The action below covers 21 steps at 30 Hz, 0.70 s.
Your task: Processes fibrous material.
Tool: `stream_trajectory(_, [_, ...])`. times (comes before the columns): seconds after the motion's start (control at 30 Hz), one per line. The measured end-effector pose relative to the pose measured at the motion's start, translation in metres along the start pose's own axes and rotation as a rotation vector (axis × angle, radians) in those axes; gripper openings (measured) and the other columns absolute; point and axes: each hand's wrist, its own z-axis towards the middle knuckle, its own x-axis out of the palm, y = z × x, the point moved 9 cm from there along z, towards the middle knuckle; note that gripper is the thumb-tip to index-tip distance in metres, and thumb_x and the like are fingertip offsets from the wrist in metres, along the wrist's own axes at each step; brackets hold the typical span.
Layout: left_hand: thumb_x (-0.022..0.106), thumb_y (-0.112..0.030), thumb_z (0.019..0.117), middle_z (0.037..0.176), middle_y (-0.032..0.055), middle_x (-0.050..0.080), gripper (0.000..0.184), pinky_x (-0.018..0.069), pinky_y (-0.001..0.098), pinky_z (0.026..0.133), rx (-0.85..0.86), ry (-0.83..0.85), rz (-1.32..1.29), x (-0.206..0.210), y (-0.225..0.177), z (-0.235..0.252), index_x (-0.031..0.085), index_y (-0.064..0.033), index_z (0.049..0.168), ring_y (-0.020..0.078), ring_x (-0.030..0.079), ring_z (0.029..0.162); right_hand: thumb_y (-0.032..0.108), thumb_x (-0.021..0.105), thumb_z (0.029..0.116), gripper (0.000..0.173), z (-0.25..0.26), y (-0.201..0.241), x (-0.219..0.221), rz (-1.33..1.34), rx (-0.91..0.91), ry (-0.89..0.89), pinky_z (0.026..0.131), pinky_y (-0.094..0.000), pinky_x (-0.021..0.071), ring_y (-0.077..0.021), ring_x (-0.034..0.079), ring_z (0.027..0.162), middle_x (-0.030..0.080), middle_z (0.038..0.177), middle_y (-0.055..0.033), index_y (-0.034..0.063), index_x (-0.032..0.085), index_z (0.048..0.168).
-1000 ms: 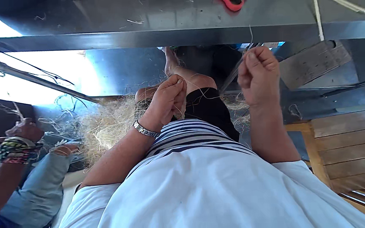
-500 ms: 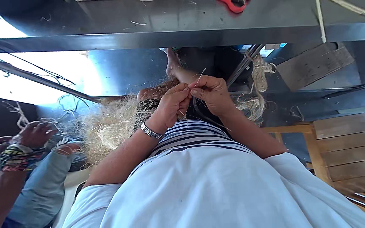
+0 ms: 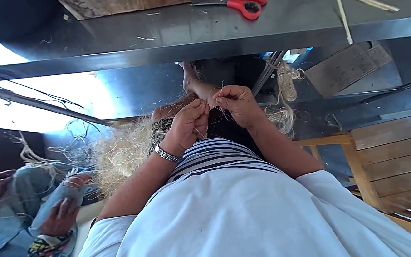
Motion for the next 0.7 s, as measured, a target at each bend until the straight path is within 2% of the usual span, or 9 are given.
stream_trajectory(0.03, [0.031,-0.012,0.1072,0.06,-0.0101,0.046,0.032,0.0359,0.0144,0.047,0.039,-0.037,0.078,-0.003,-0.001,0.001,0.055,-0.0172,0.088,-0.0005,0.041,0.049,-0.005,0.064,0.0929,0.014,-0.001,-0.003,0.001,0.004,0.016,-0.017,0.07,-0.0191,0.0544,-0.0005,0.063,0.076,0.071,0.087,0.0047,0.0068,0.072,0.091])
stream_trajectory(0.1, [0.036,-0.012,0.1037,0.08,-0.0103,0.061,0.029,0.0465,0.017,0.066,0.106,-0.034,0.228,-0.005,-0.003,0.004,0.06,-0.0191,0.088,-0.0003,0.056,0.073,-0.004,0.064,0.093,0.013,-0.001,-0.007,0.005,0.015,0.029,-0.043,0.08,-0.0223,0.0551,-0.0041,0.064,0.089,0.069,0.099,0.0014,0.0066,0.07,0.09])
stream_trajectory(0.13, [0.037,-0.01,0.1009,0.089,-0.0101,0.063,0.028,0.0483,0.0195,0.076,0.14,-0.001,0.275,-0.002,-0.005,0.004,0.061,-0.0192,0.088,0.0005,0.058,0.083,-0.004,0.063,0.0929,0.012,-0.001,-0.009,0.007,0.024,0.037,-0.056,0.086,-0.0245,0.0561,-0.0062,0.064,0.096,0.068,0.105,-0.0003,0.0062,0.069,0.089])
stream_trajectory(0.2, [0.038,-0.009,0.0988,0.092,-0.0107,0.06,0.028,0.0462,0.0205,0.082,0.18,0.048,0.3,0.005,-0.008,0.006,0.059,-0.0203,0.085,0.0002,0.056,0.088,-0.004,0.061,0.0947,0.013,-0.001,-0.013,0.011,0.062,0.073,-0.081,0.09,-0.0244,0.0545,-0.0064,0.063,0.103,0.067,0.11,-0.0009,0.0053,0.069,0.09])
stream_trajectory(0.3, [0.036,-0.008,0.1004,0.084,-0.0106,0.063,0.031,0.0489,0.0215,0.081,0.167,0.007,0.233,0.004,-0.009,0.007,0.061,-0.0194,0.086,0.001,0.059,0.085,-0.001,0.054,0.1002,0.016,-0.005,-0.017,0.017,0.14,0.145,-0.081,0.086,-0.0233,0.0554,-0.0044,0.065,0.094,0.07,0.104,-0.0001,0.0031,0.07,0.1])
stream_trajectory(0.4, [0.031,-0.007,0.1025,0.084,-0.0059,0.067,0.034,0.0548,0.0287,0.088,0.145,0.027,0.106,0.008,-0.007,0.006,0.061,-0.0171,0.09,0.007,0.066,0.088,0.001,0.051,0.1025,0.018,-0.006,-0.018,0.018,0.202,0.17,-0.066,0.07,-0.0191,0.0544,-0.0022,0.063,0.076,0.071,0.095,0.0007,0.0037,0.069,0.103])
stream_trajectory(0.5, [0.029,-0.012,0.1041,0.077,-0.0064,0.064,0.038,0.0563,0.0275,0.074,0.157,0.128,-0.051,0.014,-0.006,0.005,0.06,-0.0206,0.085,0.0077,0.064,0.075,0.001,0.054,0.1012,0.018,-0.007,-0.017,0.011,0.186,0.16,-0.113,0.072,-0.0195,0.0533,-0.0028,0.064,0.082,0.072,0.097,0.0011,0.0063,0.071,0.099])
stream_trajectory(0.6, [0.028,-0.017,0.1062,0.068,-0.0093,0.051,0.036,0.0373,0.0161,0.051,0.128,0.18,-0.199,0.014,-0.004,0.006,0.055,-0.0226,0.082,0.0017,0.046,0.057,0.0,0.056,0.0998,0.018,-0.005,-0.012,0.004,0.157,0.131,-0.148,0.071,-0.0189,0.0526,-0.0025,0.063,0.081,0.072,0.096,0.0015,0.007,0.072,0.096])
stream_trajectory(0.7, [0.029,-0.018,0.1054,0.066,-0.0095,0.049,0.037,0.0327,0.0143,0.047,0.088,0.219,-0.258,0.016,0.0,0.006,0.055,-0.0227,0.08,0.0004,0.043,0.053,-0.001,0.057,0.0988,0.017,-0.005,-0.009,0.004,0.131,0.095,-0.126,0.072,-0.0191,0.0528,-0.0026,0.063,0.081,0.071,0.096,0.0015,0.0066,0.072,0.095])
